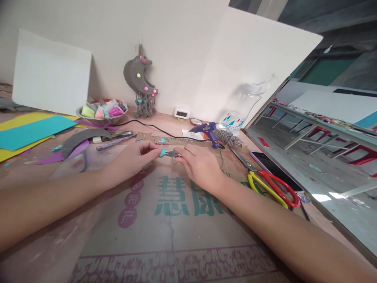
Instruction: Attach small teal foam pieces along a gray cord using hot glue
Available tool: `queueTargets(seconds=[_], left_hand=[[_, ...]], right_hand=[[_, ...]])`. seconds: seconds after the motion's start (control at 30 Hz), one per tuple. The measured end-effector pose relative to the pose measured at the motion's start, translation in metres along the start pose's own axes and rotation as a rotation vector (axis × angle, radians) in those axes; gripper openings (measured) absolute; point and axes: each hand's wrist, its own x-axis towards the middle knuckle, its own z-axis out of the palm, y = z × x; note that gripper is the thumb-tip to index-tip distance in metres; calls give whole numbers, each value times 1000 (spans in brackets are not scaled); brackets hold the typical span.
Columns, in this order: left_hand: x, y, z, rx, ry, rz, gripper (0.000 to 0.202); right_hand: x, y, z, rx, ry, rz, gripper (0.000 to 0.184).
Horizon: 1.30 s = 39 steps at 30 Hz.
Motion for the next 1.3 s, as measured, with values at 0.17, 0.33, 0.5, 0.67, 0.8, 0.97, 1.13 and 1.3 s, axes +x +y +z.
queueTargets(seconds=[0.17, 0.33, 0.5, 0.67, 0.8, 0.97, 1.13, 1.3], left_hand=[[0, -1, 0, -23, -23, -21, 24], [1, -1, 0, -18, -22, -19, 26], [2, -3, 1, -23, -34, -43, 26], [3, -4, 0, -24, -40, -48, 26], [3, -2, 0, -38, -32, -38, 25], [2, -2, 0, -74, -52, -73, 26], [1, -2, 0, -98, -31, -54, 25], [1, 0, 0, -80, -17, -44, 23]], right_hand=[[0, 1, 1, 45, -16, 12, 33], [-1, 1, 2, 64, -30, 12, 33], [0, 1, 2, 40, -15, -6, 32], [0, 2, 3, 40, 4, -19, 31], [0, 1, 3, 71, -7, 2, 31], [-1, 1, 3, 263, 19, 137, 31], [-2, 3, 4, 342, 60, 200, 30], [-2, 2, 4, 205, 22, 75, 31]])
